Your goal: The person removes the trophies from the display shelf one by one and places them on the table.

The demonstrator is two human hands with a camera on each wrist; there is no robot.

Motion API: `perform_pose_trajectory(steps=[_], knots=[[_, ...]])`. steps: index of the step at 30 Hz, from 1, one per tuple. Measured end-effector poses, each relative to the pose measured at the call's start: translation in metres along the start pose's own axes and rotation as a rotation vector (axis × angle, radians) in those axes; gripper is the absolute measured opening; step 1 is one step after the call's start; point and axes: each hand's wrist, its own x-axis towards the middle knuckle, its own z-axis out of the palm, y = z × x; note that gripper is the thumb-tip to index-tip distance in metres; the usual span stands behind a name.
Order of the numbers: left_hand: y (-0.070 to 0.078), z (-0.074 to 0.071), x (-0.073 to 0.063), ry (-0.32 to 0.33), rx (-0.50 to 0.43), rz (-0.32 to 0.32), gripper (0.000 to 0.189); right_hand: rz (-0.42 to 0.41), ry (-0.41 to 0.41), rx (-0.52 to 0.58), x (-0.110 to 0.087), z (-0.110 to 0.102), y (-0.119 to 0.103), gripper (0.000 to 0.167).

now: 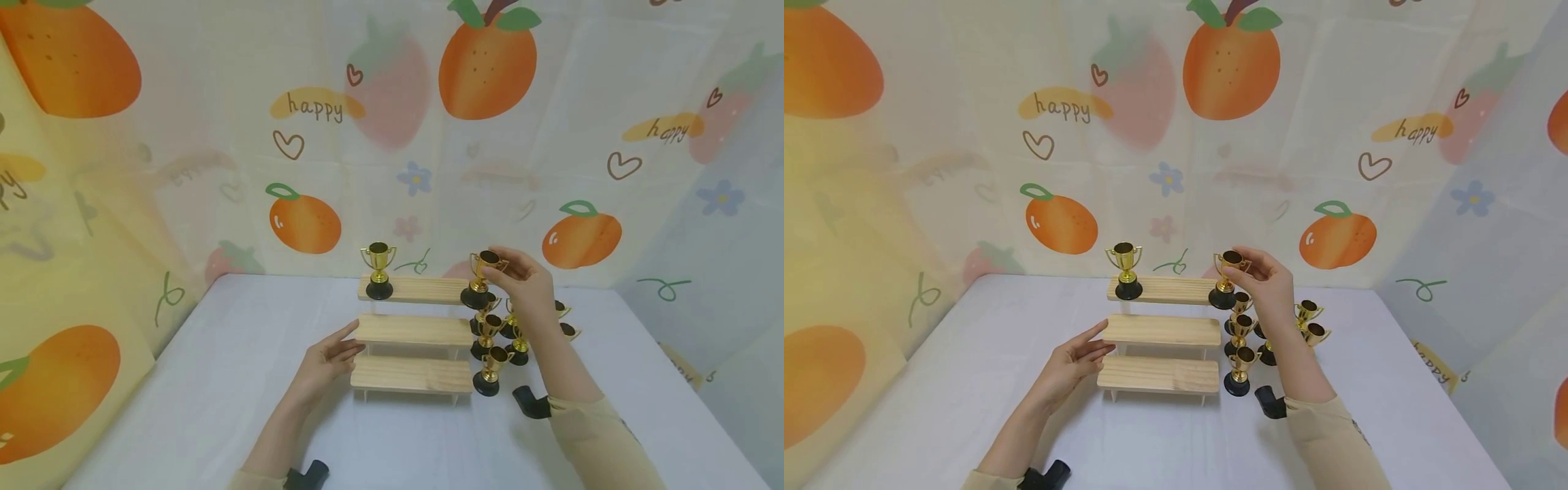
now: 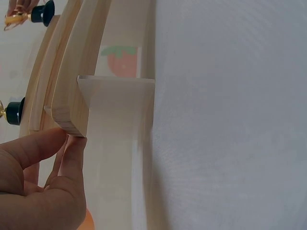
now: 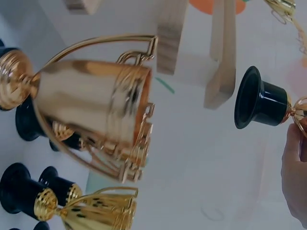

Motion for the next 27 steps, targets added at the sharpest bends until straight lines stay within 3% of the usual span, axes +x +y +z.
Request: perform_pose_trajectory(steps=[11,27], knots=[[-0.002,-0.001,-0.001,0.009,0.009,0.007,0.069,0.01,0.026,-0.052,-0.014,-0.024,0.006,0.041],[0.0,0.0,-0.001,0.004,0.002,0.01,0.069,-0.024,0.038,-0.006,-0.034,-0.059,0.018,0.042]])
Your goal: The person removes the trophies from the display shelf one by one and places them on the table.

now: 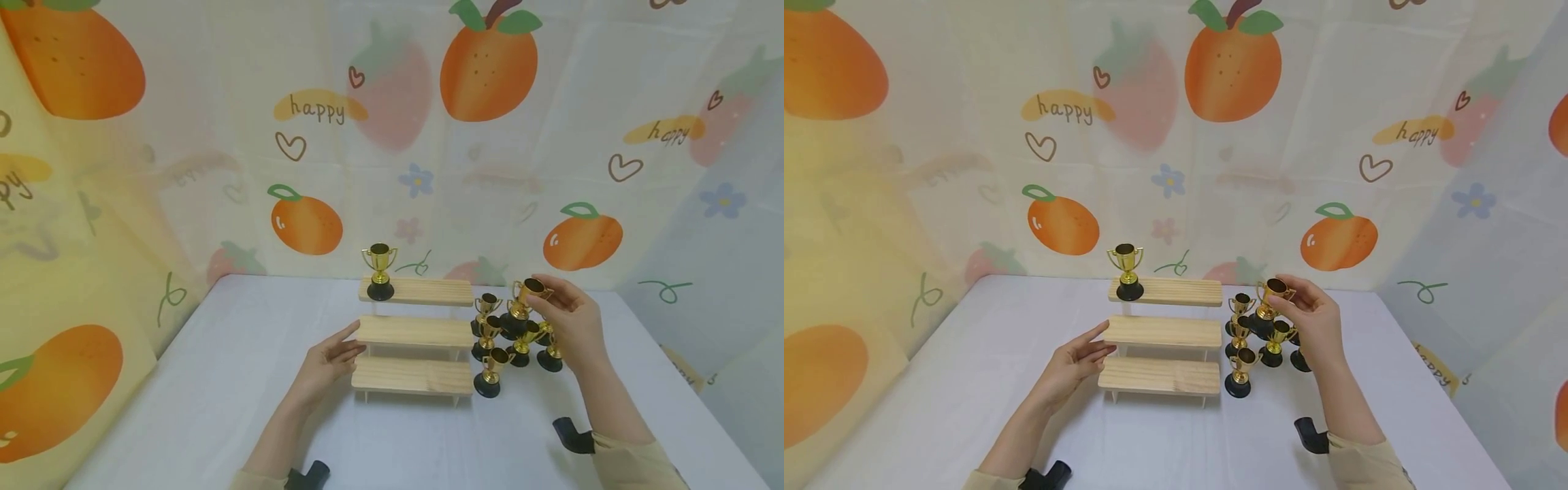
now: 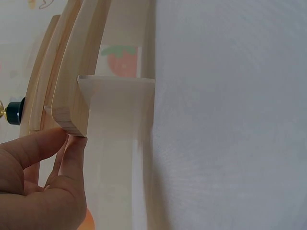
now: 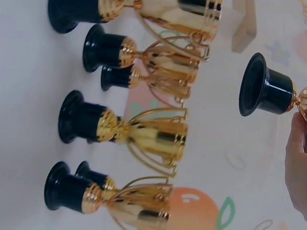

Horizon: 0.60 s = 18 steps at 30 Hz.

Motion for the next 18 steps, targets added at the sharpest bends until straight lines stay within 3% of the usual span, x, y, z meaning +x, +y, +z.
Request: perform_pose_trajectory(steps=[5,12,18], knots=[[-0.002,-0.001,0.001,0.005,0.004,-0.009,0.069,0.024,0.015,-0.022,-0.005,-0.008,0.005,0.042],[-0.004,-0.001,0.001,0.009,0.003,-0.012,0.07,-0.011,0.0,0.068,-0.01,-0.024,0.014,0.039],[-0.003,-0.001,0.001,0.019,0.006,-0.013,0.07,-0.003,0.01,-0.006,-0.015,-0.036,0.019,0.038]])
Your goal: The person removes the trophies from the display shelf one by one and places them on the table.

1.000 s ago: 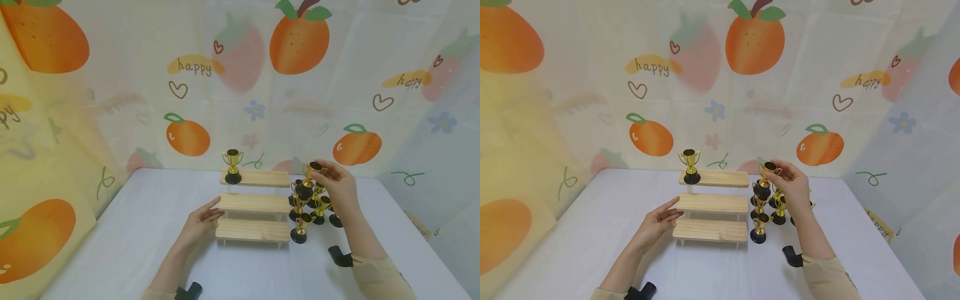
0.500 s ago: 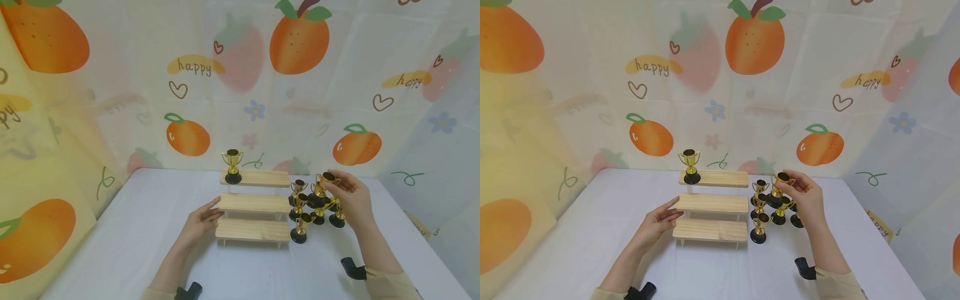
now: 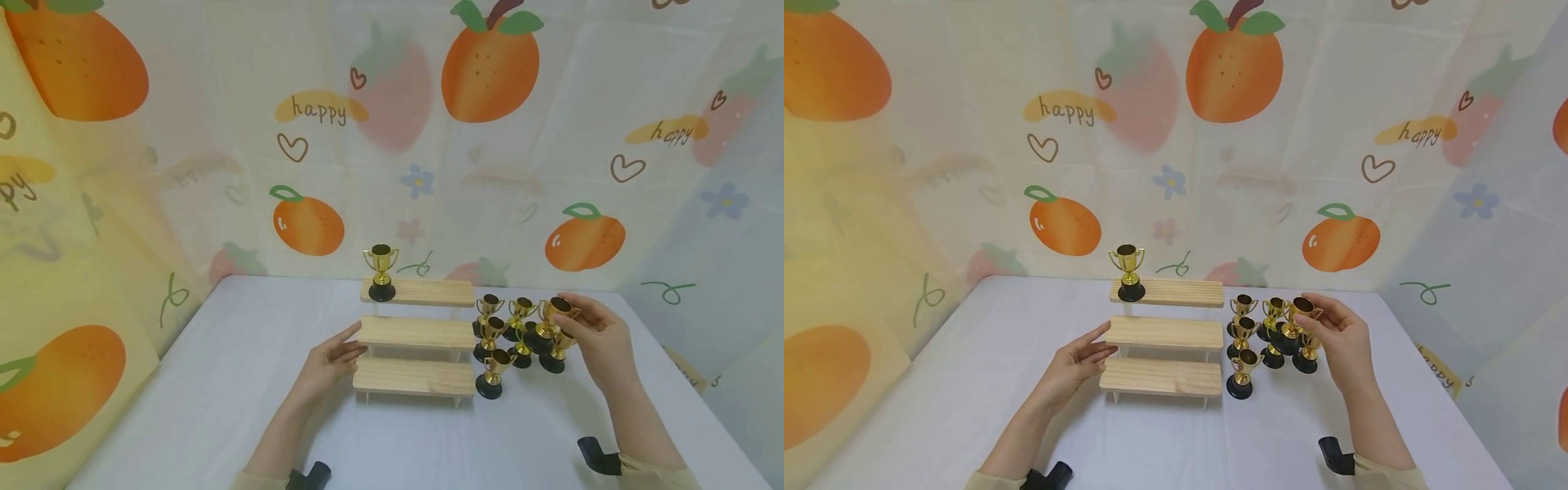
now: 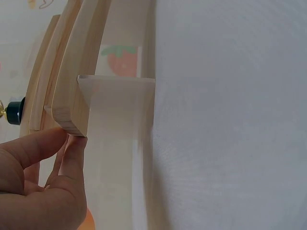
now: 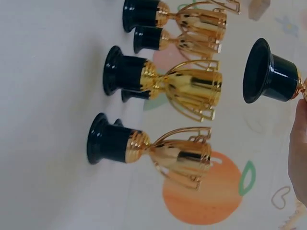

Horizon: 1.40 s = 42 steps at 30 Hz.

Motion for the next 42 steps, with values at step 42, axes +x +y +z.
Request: perform_pose_trajectory(steps=[42], knots=[[-0.001,0.001,0.001,0.009,-0.006,0.004,0.07,0.095,-0.225,-0.009,-0.025,-0.017,0.05,0.032]])
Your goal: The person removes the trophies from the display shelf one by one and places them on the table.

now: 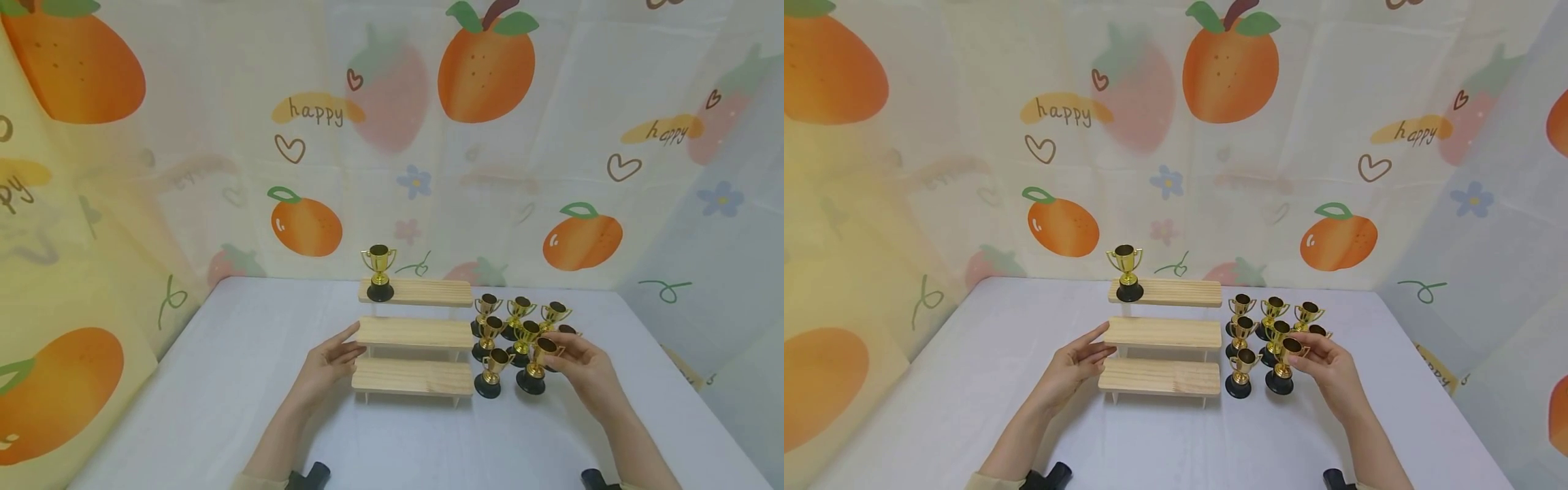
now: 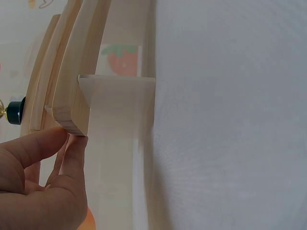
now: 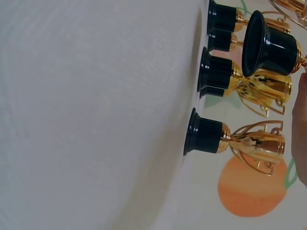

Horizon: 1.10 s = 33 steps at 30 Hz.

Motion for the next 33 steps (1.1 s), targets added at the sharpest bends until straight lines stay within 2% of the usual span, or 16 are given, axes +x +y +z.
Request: perform_pose_trajectory(steps=[4,25,33], knots=[[0.002,0.0,-0.001,0.004,0.0,-0.004,0.069,0.002,-0.02,0.029,-0.001,0.0,0.002,0.033],[0.0,0.0,0.0,0.007,0.01,-0.008,0.068,0.122,-0.074,-0.071,-0.002,-0.004,0.009,0.034],[0.0,0.0,0.001,0.007,0.01,-0.01,0.069,0.105,-0.109,-0.068,-0.001,-0.006,0.013,0.034]])
